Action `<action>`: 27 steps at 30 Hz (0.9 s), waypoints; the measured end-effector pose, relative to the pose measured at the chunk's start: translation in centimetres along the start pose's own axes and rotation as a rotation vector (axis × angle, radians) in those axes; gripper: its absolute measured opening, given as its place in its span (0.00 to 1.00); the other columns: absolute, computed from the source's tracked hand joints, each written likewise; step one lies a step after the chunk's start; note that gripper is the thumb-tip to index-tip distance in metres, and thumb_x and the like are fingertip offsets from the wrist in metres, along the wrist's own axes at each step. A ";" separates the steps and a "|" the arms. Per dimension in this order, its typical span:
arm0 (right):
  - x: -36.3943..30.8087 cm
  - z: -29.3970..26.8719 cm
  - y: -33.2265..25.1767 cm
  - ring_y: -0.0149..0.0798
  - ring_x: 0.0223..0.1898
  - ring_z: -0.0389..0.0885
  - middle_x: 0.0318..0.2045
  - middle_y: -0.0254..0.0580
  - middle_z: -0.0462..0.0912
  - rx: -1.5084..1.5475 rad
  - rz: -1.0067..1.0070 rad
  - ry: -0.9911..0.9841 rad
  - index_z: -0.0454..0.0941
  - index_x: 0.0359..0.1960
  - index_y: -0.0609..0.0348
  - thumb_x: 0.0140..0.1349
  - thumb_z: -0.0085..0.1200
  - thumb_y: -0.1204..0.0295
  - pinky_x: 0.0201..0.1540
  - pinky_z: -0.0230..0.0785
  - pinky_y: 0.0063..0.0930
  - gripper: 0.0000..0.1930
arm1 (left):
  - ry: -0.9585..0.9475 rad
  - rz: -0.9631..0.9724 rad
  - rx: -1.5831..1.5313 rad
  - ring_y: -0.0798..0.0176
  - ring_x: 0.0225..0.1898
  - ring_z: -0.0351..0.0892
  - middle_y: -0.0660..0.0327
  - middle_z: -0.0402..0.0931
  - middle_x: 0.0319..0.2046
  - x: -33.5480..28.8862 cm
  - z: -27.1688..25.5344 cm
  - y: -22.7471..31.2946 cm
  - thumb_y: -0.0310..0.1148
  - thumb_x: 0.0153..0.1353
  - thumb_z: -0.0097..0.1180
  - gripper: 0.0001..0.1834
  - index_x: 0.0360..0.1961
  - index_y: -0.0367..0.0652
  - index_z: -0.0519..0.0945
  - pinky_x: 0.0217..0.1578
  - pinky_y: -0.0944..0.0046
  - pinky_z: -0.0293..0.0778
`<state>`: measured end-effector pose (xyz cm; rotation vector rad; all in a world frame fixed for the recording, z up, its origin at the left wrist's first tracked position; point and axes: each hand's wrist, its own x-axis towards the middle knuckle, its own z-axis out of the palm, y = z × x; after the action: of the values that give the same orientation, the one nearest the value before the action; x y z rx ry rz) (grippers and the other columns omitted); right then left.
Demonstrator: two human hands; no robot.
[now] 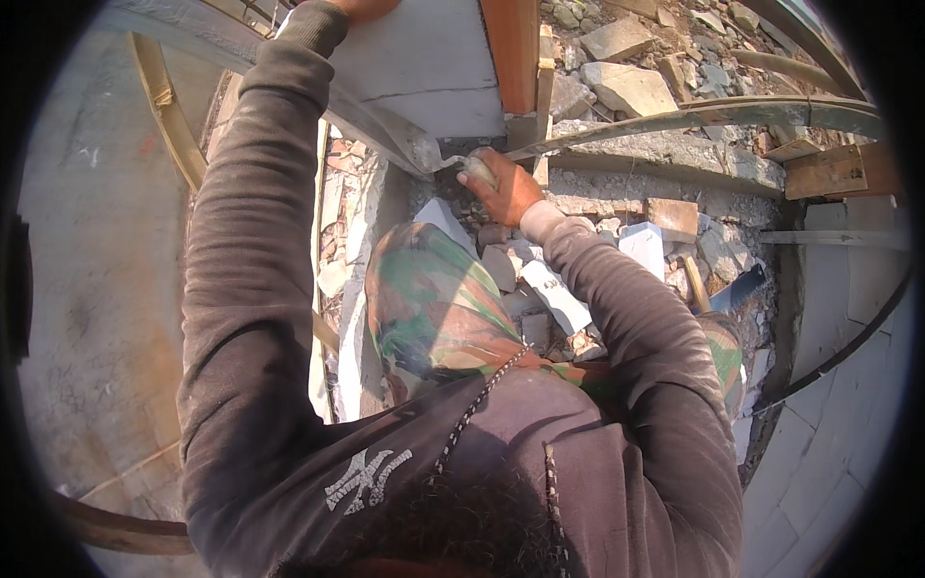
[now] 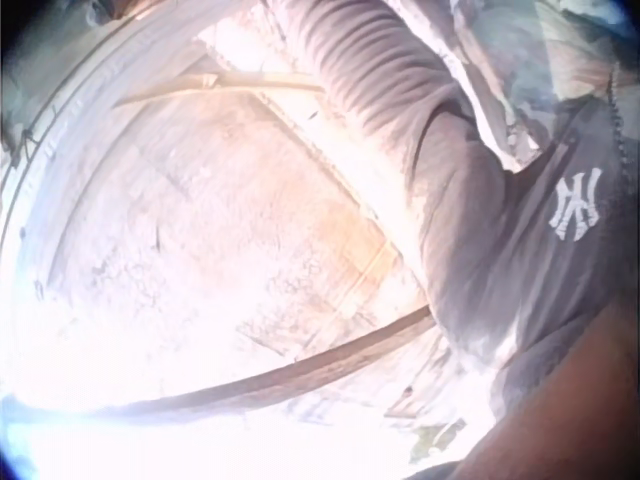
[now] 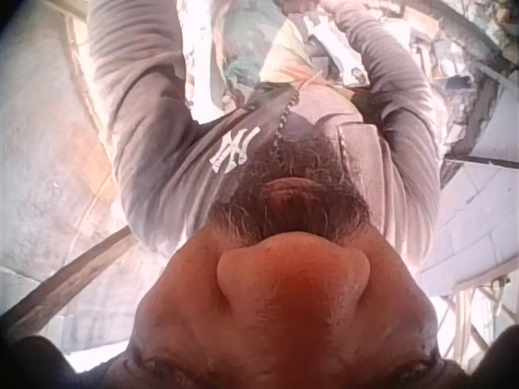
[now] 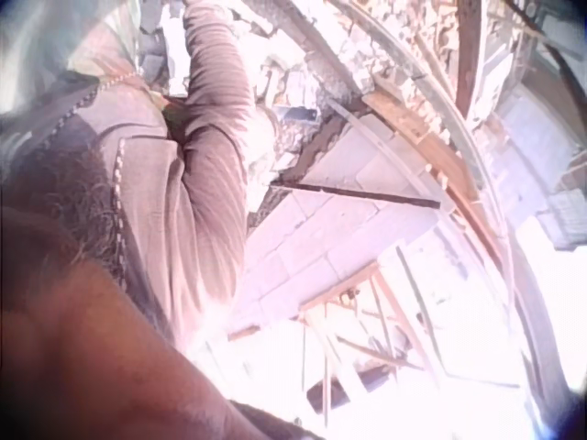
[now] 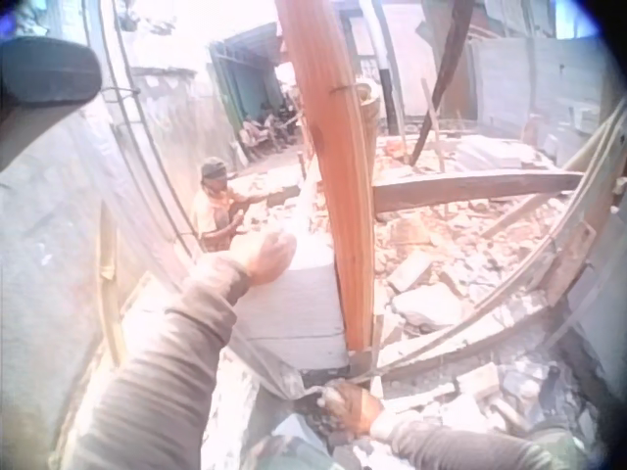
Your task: The person measures a concrete block with a tape measure, cuts it with a saw, applies mortar with a trowel, and then places the block onto a wall section, tapping it into place with a hammer.
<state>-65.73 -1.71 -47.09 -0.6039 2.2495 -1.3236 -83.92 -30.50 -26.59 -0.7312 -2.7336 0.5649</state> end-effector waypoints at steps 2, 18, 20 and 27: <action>1.9 1.6 0.6 0.60 0.57 0.82 0.55 0.60 0.82 0.004 -0.087 0.045 0.75 0.62 0.60 0.71 0.58 0.49 0.60 0.73 0.45 0.29 | 0.060 0.030 0.027 0.47 0.29 0.83 0.52 0.78 0.28 -0.4 -0.8 0.3 0.32 0.65 0.49 0.07 0.32 0.46 0.77 0.27 0.44 0.80; 0.2 2.7 2.0 0.60 0.52 0.81 0.50 0.56 0.83 -0.157 -0.049 0.450 0.78 0.53 0.61 0.67 0.64 0.58 0.55 0.73 0.46 0.22 | 0.128 -0.083 -0.184 0.41 0.33 0.84 0.50 0.81 0.30 -1.3 -3.2 1.9 0.38 0.71 0.46 0.10 0.33 0.50 0.77 0.31 0.38 0.78; -0.6 2.6 2.4 0.61 0.50 0.82 0.49 0.55 0.83 -0.159 -0.065 0.508 0.79 0.54 0.59 0.66 0.65 0.55 0.54 0.73 0.48 0.23 | 0.114 -0.118 -0.203 0.41 0.32 0.84 0.50 0.81 0.30 -1.4 -3.1 1.8 0.37 0.70 0.46 0.10 0.32 0.50 0.76 0.31 0.39 0.78; -2.4 2.3 3.7 0.59 0.51 0.82 0.47 0.53 0.83 -0.113 -0.089 0.679 0.79 0.52 0.58 0.63 0.68 0.60 0.55 0.74 0.46 0.22 | 0.164 -0.237 -0.280 0.40 0.34 0.85 0.49 0.82 0.31 -1.8 -3.8 2.6 0.38 0.70 0.46 0.12 0.32 0.49 0.78 0.35 0.39 0.78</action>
<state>-62.96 -0.24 -51.02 -0.3152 2.8732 -1.6338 -80.03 -28.26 -24.57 -0.4764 -2.7177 0.0676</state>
